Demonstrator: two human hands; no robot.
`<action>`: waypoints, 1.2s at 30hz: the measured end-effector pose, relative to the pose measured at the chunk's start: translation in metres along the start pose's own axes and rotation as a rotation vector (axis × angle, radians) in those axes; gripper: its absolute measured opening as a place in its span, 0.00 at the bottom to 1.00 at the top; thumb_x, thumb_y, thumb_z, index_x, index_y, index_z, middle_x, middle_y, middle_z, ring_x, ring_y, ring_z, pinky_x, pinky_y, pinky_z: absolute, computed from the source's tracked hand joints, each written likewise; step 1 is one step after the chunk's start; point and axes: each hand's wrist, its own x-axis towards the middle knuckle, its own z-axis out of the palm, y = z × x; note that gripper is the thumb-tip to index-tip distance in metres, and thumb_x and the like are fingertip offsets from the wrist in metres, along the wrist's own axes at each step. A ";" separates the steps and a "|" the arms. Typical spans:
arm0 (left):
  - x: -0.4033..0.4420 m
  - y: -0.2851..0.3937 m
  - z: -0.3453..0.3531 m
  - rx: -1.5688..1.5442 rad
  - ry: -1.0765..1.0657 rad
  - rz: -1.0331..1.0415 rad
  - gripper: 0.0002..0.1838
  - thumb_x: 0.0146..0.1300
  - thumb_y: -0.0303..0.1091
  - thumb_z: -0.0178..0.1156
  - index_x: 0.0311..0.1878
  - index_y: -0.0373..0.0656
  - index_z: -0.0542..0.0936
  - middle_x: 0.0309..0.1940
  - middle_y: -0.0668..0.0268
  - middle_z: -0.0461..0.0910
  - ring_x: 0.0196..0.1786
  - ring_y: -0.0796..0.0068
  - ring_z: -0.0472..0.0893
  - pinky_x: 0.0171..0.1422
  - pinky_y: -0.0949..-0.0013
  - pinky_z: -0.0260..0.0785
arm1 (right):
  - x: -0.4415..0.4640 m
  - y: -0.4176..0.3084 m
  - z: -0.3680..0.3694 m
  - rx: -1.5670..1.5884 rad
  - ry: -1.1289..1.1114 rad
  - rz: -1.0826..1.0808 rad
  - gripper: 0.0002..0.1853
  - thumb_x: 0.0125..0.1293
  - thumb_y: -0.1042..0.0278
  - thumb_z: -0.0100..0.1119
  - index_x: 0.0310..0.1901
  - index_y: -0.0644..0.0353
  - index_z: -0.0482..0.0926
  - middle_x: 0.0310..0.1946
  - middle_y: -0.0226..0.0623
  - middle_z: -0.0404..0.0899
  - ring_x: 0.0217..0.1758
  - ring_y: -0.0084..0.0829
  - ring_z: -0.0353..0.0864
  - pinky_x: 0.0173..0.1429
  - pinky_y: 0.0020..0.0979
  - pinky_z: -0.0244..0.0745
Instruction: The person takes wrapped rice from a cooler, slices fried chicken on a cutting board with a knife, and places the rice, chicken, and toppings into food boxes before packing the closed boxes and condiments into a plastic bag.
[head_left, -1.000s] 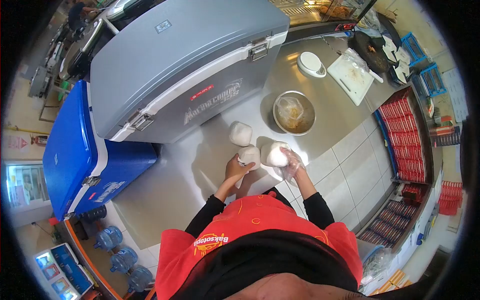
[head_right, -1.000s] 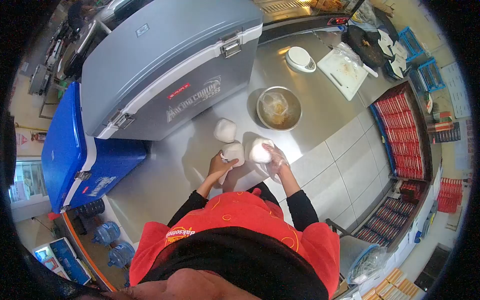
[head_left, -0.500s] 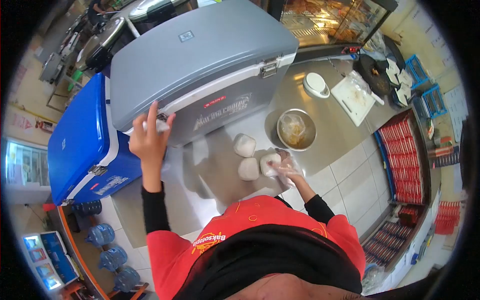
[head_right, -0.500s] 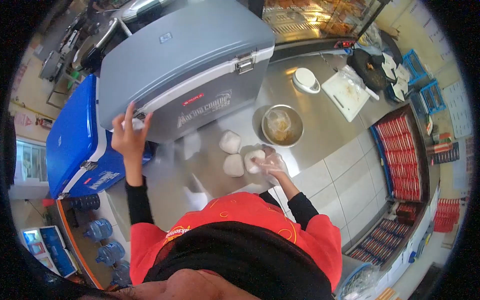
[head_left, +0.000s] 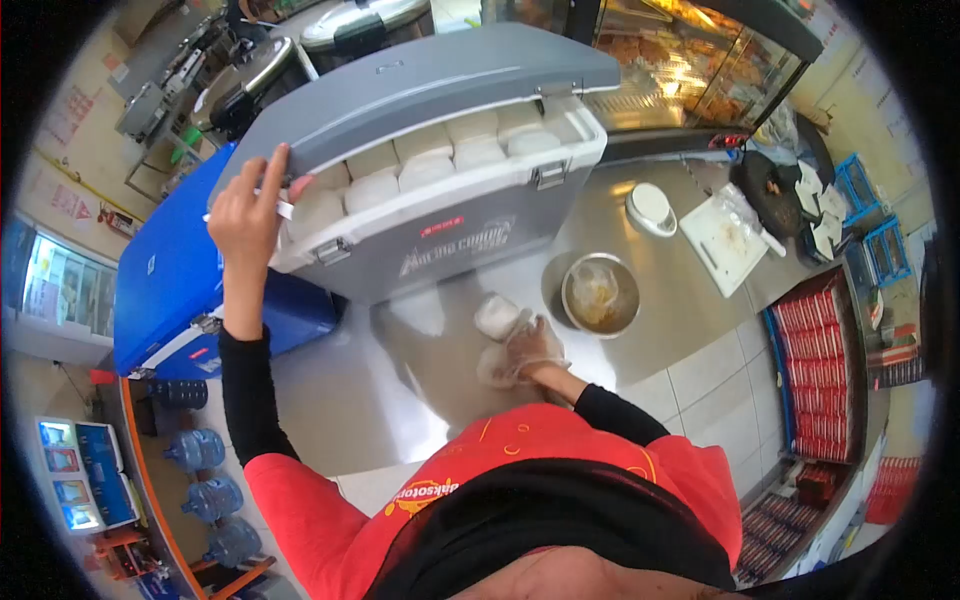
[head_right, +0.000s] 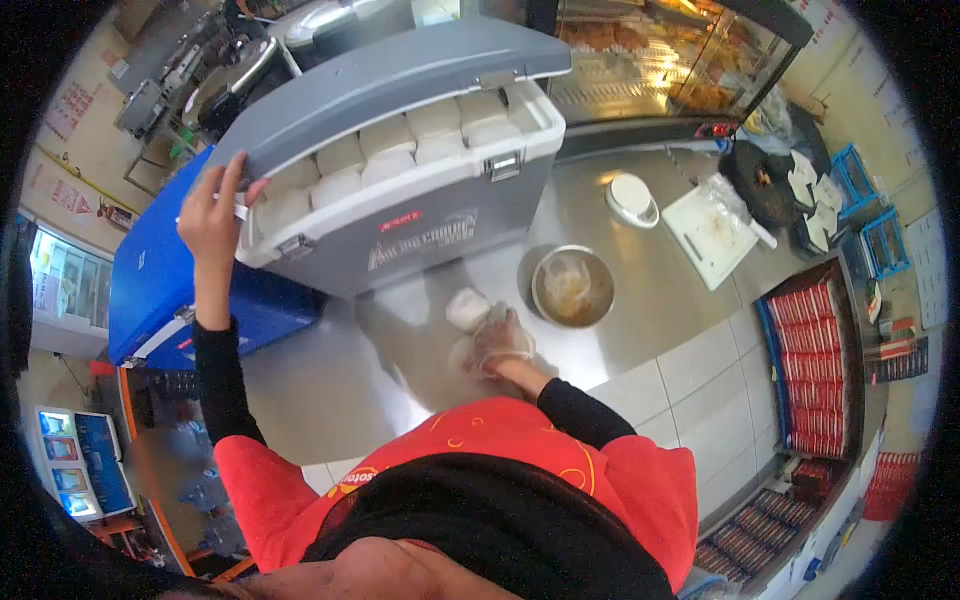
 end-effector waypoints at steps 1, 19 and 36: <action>0.014 -0.008 0.000 0.013 0.020 -0.007 0.22 0.50 0.51 0.62 0.49 0.57 0.79 0.31 0.75 0.74 0.24 0.79 0.74 0.25 0.75 0.63 | 0.002 0.000 0.001 0.036 -0.045 -0.030 0.31 0.51 0.36 0.53 0.45 0.56 0.79 0.47 0.44 0.77 0.55 0.36 0.72 0.60 0.57 0.48; 0.125 -0.102 0.052 -0.352 -0.120 -0.351 0.15 0.54 0.51 0.61 0.40 0.55 0.80 0.31 0.74 0.75 0.23 0.73 0.76 0.29 0.72 0.65 | -0.040 0.116 -0.237 0.854 0.359 -0.471 0.39 0.43 0.49 0.69 0.57 0.58 0.68 0.47 0.42 0.77 0.50 0.36 0.76 0.55 0.36 0.70; 0.128 -0.111 0.063 -0.352 -0.082 -0.355 0.18 0.51 0.57 0.61 0.36 0.55 0.80 0.30 0.76 0.76 0.25 0.74 0.79 0.29 0.72 0.67 | 0.105 0.180 -0.346 0.200 0.085 -0.087 0.26 0.48 0.57 0.66 0.49 0.56 0.73 0.38 0.39 0.77 0.39 0.33 0.75 0.45 0.29 0.70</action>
